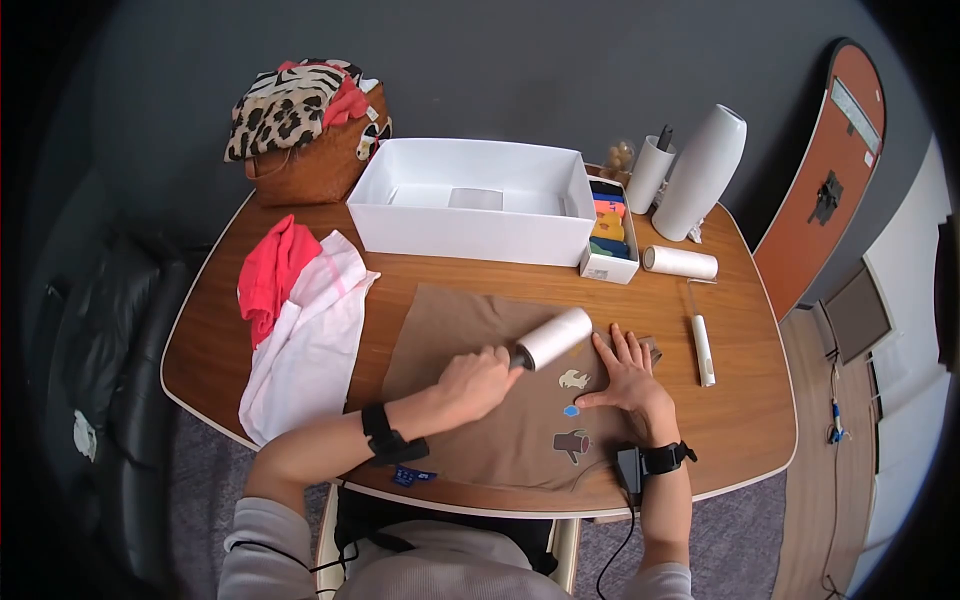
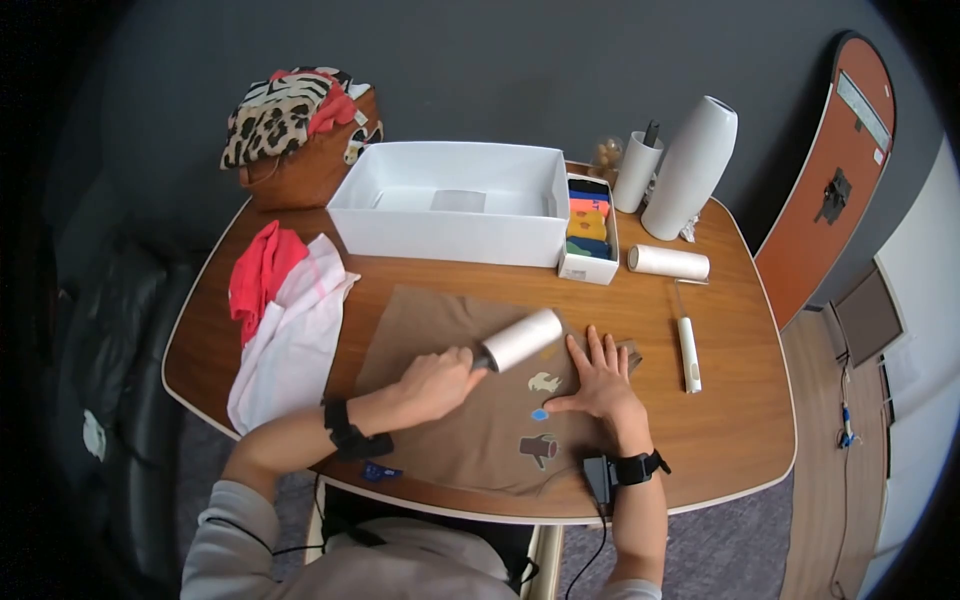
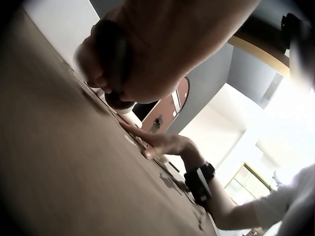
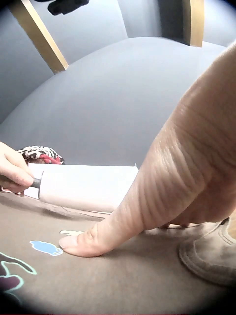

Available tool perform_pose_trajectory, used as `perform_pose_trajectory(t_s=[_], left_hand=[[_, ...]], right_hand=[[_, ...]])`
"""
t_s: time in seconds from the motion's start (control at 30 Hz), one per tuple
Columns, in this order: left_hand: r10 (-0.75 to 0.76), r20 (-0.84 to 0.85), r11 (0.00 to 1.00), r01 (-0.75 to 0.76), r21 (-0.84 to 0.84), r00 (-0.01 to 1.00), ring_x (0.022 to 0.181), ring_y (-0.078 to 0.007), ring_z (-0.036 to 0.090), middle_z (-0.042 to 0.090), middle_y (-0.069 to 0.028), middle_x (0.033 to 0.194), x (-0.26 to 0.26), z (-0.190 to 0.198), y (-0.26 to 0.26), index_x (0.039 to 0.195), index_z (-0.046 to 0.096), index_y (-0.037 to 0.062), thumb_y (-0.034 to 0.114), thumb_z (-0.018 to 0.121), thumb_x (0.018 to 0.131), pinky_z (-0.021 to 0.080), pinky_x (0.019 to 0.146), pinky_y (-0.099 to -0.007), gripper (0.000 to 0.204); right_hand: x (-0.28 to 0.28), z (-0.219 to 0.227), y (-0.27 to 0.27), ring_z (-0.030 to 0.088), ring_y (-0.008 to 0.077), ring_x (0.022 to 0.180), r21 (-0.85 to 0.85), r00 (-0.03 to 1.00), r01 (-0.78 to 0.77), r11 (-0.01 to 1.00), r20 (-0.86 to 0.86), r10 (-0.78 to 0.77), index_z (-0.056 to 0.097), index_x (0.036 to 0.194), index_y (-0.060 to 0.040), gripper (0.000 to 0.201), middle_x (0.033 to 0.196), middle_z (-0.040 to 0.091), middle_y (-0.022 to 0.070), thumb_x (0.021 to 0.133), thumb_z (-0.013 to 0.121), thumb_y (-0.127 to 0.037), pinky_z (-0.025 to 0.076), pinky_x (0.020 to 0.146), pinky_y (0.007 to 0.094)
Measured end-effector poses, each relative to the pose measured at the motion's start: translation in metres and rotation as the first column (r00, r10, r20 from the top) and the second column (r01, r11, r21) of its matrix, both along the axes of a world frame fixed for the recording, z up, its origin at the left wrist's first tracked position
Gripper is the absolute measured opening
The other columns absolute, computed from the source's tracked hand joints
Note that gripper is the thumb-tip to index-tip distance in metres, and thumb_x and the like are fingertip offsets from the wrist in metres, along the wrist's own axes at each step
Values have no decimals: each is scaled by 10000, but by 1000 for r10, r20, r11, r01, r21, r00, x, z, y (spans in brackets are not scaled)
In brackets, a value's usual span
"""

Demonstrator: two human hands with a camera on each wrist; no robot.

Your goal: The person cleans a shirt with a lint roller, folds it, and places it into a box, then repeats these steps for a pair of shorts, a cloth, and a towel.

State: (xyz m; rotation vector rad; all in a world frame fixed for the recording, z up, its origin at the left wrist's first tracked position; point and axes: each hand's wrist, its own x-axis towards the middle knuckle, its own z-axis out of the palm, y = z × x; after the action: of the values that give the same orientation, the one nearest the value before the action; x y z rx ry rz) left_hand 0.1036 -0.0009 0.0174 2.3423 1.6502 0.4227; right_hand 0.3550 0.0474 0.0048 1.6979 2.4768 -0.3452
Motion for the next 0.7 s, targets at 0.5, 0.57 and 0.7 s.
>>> perform_pose_trajectory(t_s=[0.5, 0.57, 0.7], left_hand=[[330, -101, 943, -322, 88, 939, 675, -391, 587, 589, -235, 719, -85, -9, 34, 775, 512, -29, 312, 436, 874, 471, 588, -469, 363], [279, -109, 960, -274, 56, 954, 684, -403, 579, 583, -246, 720, -77, 4, 12, 769, 503, -27, 309, 429, 877, 463, 600, -483, 360], [145, -202, 979, -171, -115, 969, 705, -415, 577, 579, -252, 725, -61, 4, -30, 781, 490, -28, 306, 423, 880, 466, 614, -477, 355]], right_hand=[[3, 5, -4, 57, 356, 1315, 0, 999, 32, 999, -41, -32, 191, 1377, -155, 1168, 1431, 82, 161, 455, 632, -720, 62, 1056, 483], [2, 6, -5, 58, 355, 1315, -7, 998, 41, 999, -47, -42, 194, 1376, -153, 1161, 1431, 82, 161, 459, 637, -711, 66, 1056, 483], [3, 7, -6, 70, 357, 1312, -2, 998, 33, 999, -51, -33, 204, 1372, -145, 1145, 1429, 86, 160, 470, 647, -694, 80, 1057, 485]])
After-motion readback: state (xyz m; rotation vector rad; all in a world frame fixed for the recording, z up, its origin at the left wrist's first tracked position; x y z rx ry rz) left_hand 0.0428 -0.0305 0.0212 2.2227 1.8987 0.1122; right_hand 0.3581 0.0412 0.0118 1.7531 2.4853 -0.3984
